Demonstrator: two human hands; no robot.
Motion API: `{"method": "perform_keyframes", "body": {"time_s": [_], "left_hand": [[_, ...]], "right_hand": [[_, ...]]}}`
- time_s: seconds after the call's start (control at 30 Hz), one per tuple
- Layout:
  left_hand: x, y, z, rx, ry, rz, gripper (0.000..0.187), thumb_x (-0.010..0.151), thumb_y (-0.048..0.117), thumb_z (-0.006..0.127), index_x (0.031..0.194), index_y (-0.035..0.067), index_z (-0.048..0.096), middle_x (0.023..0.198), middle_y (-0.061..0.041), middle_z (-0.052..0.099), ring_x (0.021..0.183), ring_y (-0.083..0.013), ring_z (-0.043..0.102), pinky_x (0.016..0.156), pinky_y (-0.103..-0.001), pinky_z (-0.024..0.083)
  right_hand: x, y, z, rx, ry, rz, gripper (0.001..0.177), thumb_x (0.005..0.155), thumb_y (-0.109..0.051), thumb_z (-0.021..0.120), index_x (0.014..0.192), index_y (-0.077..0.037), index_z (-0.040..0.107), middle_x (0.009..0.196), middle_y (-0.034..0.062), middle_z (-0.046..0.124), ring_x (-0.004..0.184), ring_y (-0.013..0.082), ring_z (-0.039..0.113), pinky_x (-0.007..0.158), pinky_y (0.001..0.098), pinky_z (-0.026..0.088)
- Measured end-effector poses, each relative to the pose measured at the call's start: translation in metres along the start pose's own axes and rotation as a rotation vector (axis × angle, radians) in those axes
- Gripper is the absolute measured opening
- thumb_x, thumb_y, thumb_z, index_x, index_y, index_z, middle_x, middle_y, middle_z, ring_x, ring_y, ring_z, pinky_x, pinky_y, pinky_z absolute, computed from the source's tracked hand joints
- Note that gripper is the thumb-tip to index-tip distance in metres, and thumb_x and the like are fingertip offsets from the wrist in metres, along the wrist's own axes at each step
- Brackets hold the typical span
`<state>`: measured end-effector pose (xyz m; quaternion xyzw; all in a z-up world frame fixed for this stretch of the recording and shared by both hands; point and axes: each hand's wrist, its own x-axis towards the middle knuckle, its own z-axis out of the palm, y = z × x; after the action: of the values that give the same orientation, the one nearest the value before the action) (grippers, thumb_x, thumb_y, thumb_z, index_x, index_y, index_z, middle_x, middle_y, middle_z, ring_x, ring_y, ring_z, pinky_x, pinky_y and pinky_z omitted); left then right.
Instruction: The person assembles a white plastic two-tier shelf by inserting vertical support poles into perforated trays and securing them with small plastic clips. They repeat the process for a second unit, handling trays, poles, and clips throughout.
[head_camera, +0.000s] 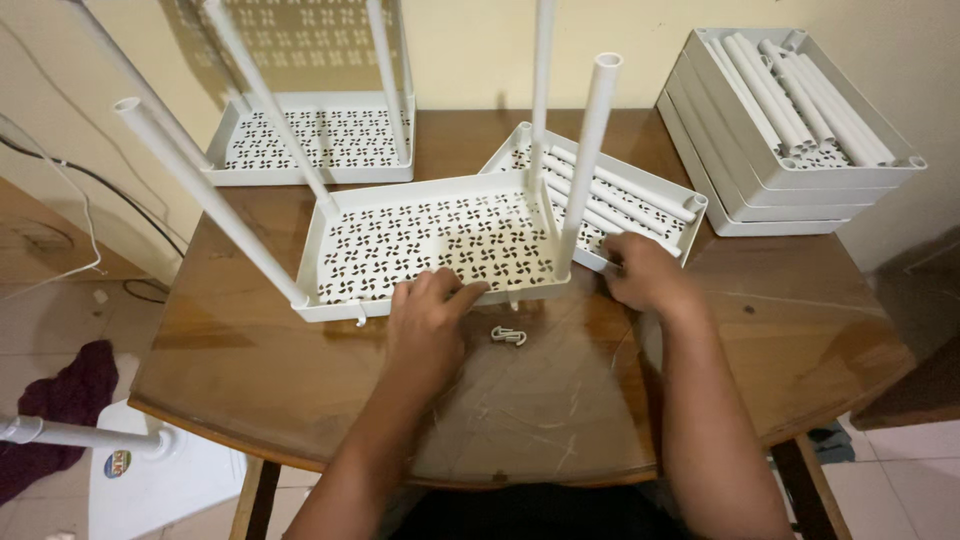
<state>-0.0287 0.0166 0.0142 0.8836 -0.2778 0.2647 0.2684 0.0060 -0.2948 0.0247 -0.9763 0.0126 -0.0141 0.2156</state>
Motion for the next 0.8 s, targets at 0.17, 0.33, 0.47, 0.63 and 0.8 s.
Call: {"method": "perform_keyframes", "body": {"time_s": [0.17,0.33,0.47,0.63,0.8], "left_hand": [[-0.006,-0.010,-0.022,0.096,-0.067,-0.016,0.054,0.070,-0.011,0.069,0.115,0.017,0.078,0.094,-0.004,0.063,0.096,-0.0231,0.059,0.083,-0.038,0.041],[-0.016,-0.026,-0.035,0.138,-0.058,-0.065,0.045,0.073,-0.004,0.071,0.113,0.017,0.077,0.093,-0.002,0.061,0.092,-0.0219,0.057,0.077,-0.038,0.037],[-0.027,-0.053,-0.051,0.189,-0.059,-0.078,0.044,0.073,-0.003,0.069,0.110,0.019,0.077,0.092,-0.002,0.060,0.092,-0.0225,0.056,0.078,-0.038,0.037],[-0.037,-0.078,-0.064,0.221,-0.052,-0.059,0.038,0.077,0.001,0.069,0.109,0.019,0.077,0.090,-0.003,0.058,0.094,-0.0235,0.056,0.083,-0.039,0.038],[-0.040,-0.095,-0.065,0.241,-0.045,-0.090,0.041,0.073,-0.004,0.067,0.105,0.020,0.078,0.090,-0.002,0.059,0.095,-0.0229,0.058,0.087,-0.039,0.040]], "right_hand": [[-0.003,-0.031,0.012,0.077,0.210,-0.274,0.038,0.084,0.006,0.062,0.118,-0.005,0.072,0.114,0.0210,0.071,0.106,0.0404,0.066,0.090,0.0455,0.051],[-0.008,-0.049,0.009,0.118,0.133,-0.117,0.040,0.080,0.004,0.066,0.118,-0.009,0.073,0.116,0.0202,0.071,0.107,0.0390,0.067,0.089,0.0453,0.051],[-0.012,-0.045,0.005,0.129,0.120,-0.145,0.041,0.079,0.004,0.066,0.118,-0.007,0.071,0.114,0.0224,0.071,0.106,0.0395,0.067,0.089,0.0452,0.052],[-0.009,-0.032,0.008,0.077,0.072,-0.165,0.037,0.073,0.001,0.069,0.111,-0.002,0.067,0.106,0.0239,0.071,0.100,0.0400,0.068,0.086,0.0455,0.052],[-0.007,-0.032,0.006,-0.064,-0.024,-0.101,0.030,0.077,-0.006,0.072,0.106,0.001,0.067,0.102,0.0242,0.071,0.098,0.0408,0.068,0.086,0.0460,0.053]]}}
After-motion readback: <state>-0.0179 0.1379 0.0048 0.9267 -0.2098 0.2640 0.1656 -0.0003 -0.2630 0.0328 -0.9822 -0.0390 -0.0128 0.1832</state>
